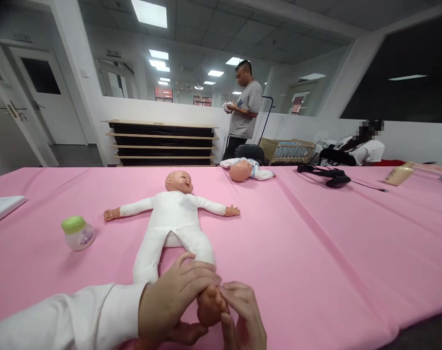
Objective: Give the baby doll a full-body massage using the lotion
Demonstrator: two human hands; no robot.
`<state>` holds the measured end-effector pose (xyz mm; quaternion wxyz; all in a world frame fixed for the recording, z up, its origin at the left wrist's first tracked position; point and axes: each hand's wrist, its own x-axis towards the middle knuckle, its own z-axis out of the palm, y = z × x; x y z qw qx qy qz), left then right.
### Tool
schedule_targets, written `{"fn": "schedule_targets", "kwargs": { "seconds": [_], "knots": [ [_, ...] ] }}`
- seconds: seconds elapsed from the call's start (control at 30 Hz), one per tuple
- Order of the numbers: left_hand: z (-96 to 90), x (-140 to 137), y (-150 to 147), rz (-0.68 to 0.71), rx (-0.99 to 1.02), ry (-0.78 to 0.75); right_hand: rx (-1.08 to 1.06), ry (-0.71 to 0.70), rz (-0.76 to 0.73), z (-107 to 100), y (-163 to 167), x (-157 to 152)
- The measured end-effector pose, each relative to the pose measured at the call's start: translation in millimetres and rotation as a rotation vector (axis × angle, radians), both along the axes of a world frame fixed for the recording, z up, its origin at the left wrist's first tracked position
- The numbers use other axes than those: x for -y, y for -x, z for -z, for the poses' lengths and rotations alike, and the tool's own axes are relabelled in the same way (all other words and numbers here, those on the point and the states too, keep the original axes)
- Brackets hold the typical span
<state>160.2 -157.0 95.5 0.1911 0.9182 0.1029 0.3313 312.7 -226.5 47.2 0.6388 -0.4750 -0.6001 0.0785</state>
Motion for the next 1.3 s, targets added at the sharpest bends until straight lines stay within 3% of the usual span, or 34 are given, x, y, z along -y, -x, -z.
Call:
{"fn": "schedule_targets", "kwargs": {
  "seconds": [0.1, 0.17, 0.23, 0.37, 0.43, 0.5, 0.57, 0.63, 0.7, 0.8, 0.93, 1.0, 1.07, 1.2, 1.3],
  "knots": [
    [9.6, 6, 1, -0.078, 0.128, 0.067, -0.032, -0.018, -0.076, -6, 13, -12],
    [15.8, 10, 0, -0.150, 0.206, 0.194, -0.068, 0.042, -0.219, -6, 27, -16],
    [20.3, 14, -2, -0.181, 0.279, 0.440, -0.106, 0.107, -0.314, -5, 43, -16],
    [22.5, 22, -9, -0.173, 0.412, 1.082, -0.166, 0.242, -0.276, -3, 66, -9],
    [20.1, 25, -9, -0.216, 0.415, 1.215, -0.219, 0.258, -0.226, -5, 70, -6],
    [15.4, 28, -6, -0.211, 0.353, 1.210, -0.340, 0.253, -0.165, -10, 69, -5],
    [10.2, 30, -2, -0.144, 0.298, 1.101, -0.506, 0.289, -0.143, -16, 63, -6],
    [6.9, 31, 0, -0.096, 0.258, 0.956, -0.663, 0.378, -0.178, -21, 56, -11],
    [7.1, 31, -1, -0.154, 0.257, 0.894, -0.762, 0.451, -0.244, -21, 52, -16],
    [11.8, 29, -8, -0.252, 0.364, 1.028, -0.792, 0.432, -0.276, -8, 57, -22],
    [15.8, 23, -14, -0.161, 0.470, 1.400, -0.795, 0.399, -0.133, 9, 73, -18],
    [13.9, 23, -14, -0.135, 0.477, 1.480, -0.829, 0.406, -0.106, 9, 74, -14],
    [10.0, 25, -11, -0.138, 0.420, 1.401, -0.877, 0.439, -0.121, 2, 67, -12],
    [4.5, 32, -7, -0.210, 0.216, 0.986, -0.939, 0.564, -0.208, -15, 48, -13],
    [4.4, 32, -8, -0.308, 0.196, 0.884, -0.938, 0.465, -0.289, -17, 50, -10]
  ]
}}
